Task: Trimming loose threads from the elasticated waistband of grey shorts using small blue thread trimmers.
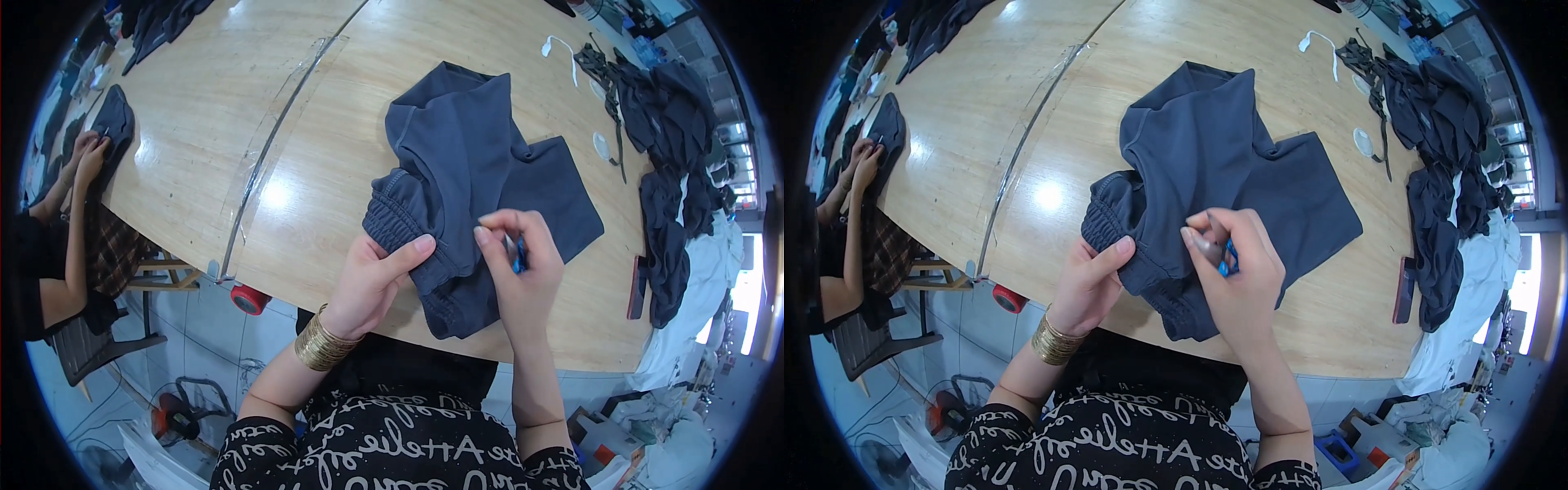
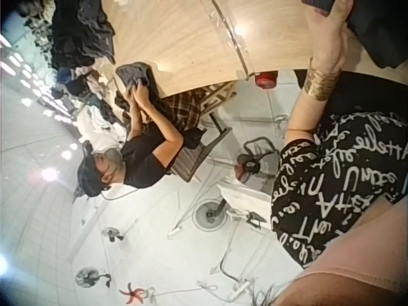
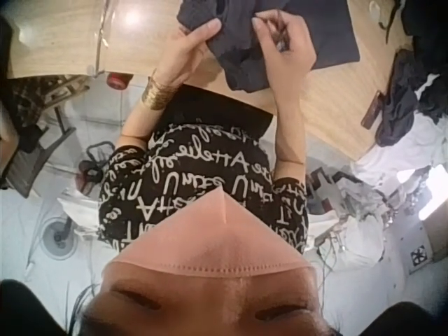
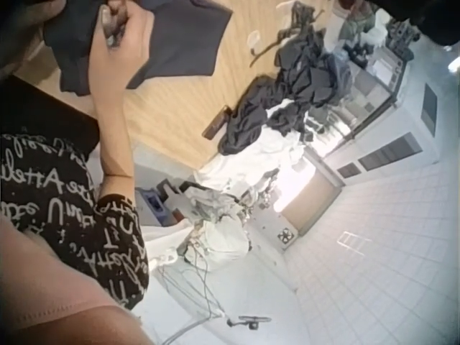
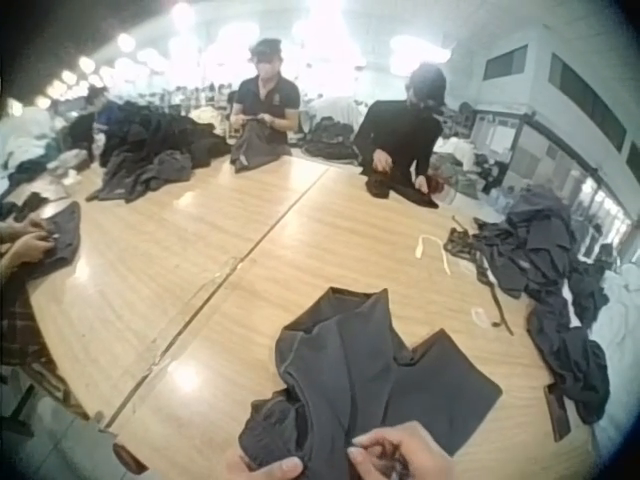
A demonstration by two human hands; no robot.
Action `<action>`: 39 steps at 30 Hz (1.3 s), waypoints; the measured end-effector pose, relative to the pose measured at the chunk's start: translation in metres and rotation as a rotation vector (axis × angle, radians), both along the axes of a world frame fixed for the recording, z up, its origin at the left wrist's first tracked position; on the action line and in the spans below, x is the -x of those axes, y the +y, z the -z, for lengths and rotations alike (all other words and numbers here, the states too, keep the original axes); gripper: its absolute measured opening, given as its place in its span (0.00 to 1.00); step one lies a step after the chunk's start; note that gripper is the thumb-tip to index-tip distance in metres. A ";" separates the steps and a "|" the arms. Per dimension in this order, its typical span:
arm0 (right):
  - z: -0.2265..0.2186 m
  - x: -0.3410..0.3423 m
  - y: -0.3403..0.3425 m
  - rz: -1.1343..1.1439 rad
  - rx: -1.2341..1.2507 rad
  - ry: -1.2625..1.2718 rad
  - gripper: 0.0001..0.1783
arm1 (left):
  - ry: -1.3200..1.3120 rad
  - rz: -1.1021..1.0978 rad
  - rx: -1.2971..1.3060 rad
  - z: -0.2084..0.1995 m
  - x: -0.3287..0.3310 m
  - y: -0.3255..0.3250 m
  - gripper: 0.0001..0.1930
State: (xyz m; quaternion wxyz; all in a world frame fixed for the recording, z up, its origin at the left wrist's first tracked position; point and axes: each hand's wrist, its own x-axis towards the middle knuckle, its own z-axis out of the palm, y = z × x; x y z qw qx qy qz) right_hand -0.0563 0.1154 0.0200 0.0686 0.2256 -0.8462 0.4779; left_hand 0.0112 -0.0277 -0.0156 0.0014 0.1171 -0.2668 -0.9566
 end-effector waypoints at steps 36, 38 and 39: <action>-0.018 -0.042 0.053 -0.078 -0.329 0.268 0.13 | 0.031 0.030 0.419 -0.024 -0.011 0.035 0.18; -0.018 -0.042 0.052 -0.074 -0.329 0.281 0.13 | 0.027 0.023 0.411 -0.026 -0.012 0.036 0.18; -0.017 -0.042 0.052 -0.071 -0.323 0.288 0.13 | 0.028 0.024 0.413 -0.025 -0.012 0.037 0.18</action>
